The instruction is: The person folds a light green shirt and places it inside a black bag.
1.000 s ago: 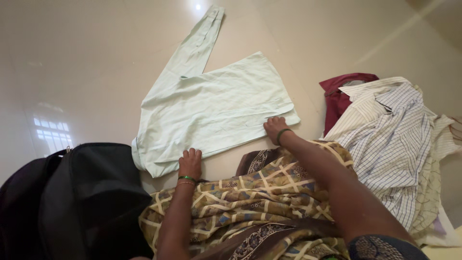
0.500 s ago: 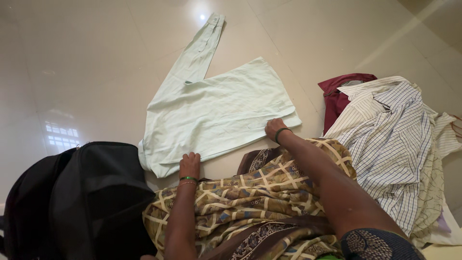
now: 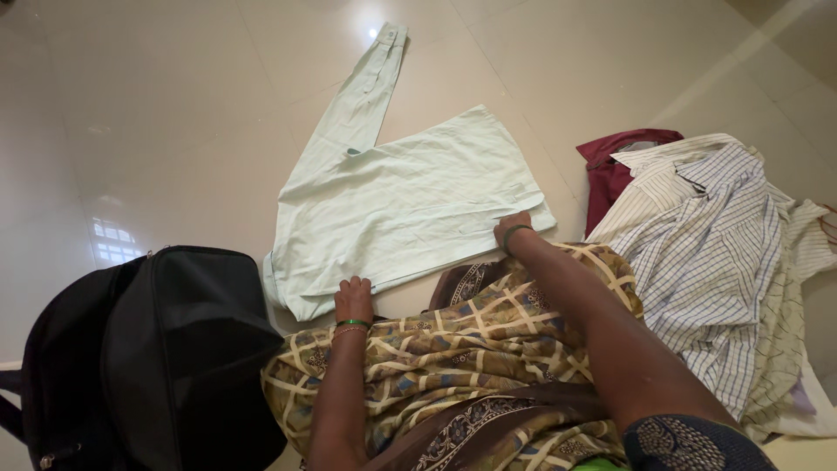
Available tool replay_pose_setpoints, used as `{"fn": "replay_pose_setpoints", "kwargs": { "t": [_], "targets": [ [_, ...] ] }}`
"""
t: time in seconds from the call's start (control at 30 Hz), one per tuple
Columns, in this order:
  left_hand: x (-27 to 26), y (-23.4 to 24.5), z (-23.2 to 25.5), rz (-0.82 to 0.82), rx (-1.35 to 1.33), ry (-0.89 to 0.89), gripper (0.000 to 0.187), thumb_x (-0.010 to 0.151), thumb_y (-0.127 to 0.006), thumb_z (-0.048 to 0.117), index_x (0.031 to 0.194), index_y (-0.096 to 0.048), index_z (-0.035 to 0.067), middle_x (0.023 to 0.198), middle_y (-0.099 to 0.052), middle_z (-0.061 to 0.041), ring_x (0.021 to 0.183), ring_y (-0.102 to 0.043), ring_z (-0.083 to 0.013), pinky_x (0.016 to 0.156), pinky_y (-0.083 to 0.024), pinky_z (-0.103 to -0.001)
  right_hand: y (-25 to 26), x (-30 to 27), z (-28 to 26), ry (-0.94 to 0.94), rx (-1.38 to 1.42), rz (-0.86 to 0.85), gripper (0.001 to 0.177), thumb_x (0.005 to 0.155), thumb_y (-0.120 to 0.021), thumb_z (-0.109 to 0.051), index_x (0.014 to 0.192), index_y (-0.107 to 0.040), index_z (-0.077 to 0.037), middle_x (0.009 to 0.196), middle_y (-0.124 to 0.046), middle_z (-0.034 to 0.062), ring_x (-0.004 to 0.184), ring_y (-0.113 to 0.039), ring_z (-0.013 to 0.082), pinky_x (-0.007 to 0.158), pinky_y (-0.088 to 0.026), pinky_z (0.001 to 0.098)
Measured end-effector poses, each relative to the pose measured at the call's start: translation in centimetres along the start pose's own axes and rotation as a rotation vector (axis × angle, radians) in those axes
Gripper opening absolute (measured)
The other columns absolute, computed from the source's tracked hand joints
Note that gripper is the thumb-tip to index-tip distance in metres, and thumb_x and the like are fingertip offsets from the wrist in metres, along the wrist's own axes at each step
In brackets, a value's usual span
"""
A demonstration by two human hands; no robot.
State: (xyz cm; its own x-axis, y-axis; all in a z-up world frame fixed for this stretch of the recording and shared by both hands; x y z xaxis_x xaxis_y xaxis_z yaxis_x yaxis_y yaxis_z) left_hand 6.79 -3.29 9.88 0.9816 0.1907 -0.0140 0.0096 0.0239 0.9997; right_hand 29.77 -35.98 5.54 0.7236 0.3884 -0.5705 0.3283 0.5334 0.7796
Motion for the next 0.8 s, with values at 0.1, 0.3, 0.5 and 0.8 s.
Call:
{"fn": "replay_pose_setpoints", "kwargs": {
  "t": [0.1, 0.3, 0.5, 0.8],
  "targets": [
    [0.0, -0.2, 0.1, 0.001, 0.014, -0.004, 0.014, 0.085, -0.061, 0.007, 0.097, -0.066, 0.013, 0.103, -0.062, -0.006, 0.101, -0.060, -0.0300, 0.079, -0.054, -0.044, -0.2, 0.0, -0.1, 0.037, 0.005, -0.008, 0.029, 0.100, -0.057, -0.024, 0.122, -0.076, -0.018, 0.134, -0.070, 0.0065, 0.124, -0.066, 0.0263, 0.093, -0.052, 0.0441],
    [-0.5, -0.4, 0.0, 0.018, -0.030, 0.003, 0.014, 0.085, -0.061, 0.005, 0.097, -0.066, 0.011, 0.105, -0.062, -0.008, 0.102, -0.061, -0.0302, 0.082, -0.055, -0.042, 0.3, -1.1, -0.3, 0.016, -0.061, -0.145, 0.031, 0.095, -0.067, -0.023, 0.125, -0.073, -0.016, 0.137, -0.066, 0.0064, 0.124, -0.064, 0.0273, 0.090, -0.054, 0.0474],
    [-0.4, 0.6, 0.4, -0.005, -0.012, 0.041, 0.017, 0.083, -0.063, 0.005, 0.099, -0.066, 0.011, 0.107, -0.061, -0.007, 0.102, -0.060, -0.0304, 0.081, -0.054, -0.046, -0.1, -0.5, 0.1, -0.011, -0.004, -0.118, 0.036, 0.095, -0.068, -0.026, 0.129, -0.071, -0.016, 0.142, -0.063, 0.0079, 0.130, -0.061, 0.0290, 0.096, -0.050, 0.0473],
    [-0.4, 0.1, 0.1, -0.016, -0.013, 0.067, 0.016, 0.084, -0.063, 0.006, 0.099, -0.065, 0.012, 0.110, -0.061, -0.008, 0.104, -0.060, -0.0314, 0.080, -0.054, -0.044, 1.5, -1.7, -0.4, -0.011, 0.054, -0.178, 0.042, 0.094, -0.069, -0.025, 0.134, -0.067, -0.012, 0.146, -0.059, 0.0113, 0.133, -0.058, 0.0322, 0.105, -0.045, 0.0476]
  ]
}}
Point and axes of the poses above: each hand's wrist, its own x-axis towards the middle knuckle, its own y-axis out of the back of the hand, z = x × y, the point moved 10 cm from there along x, towards the middle knuckle
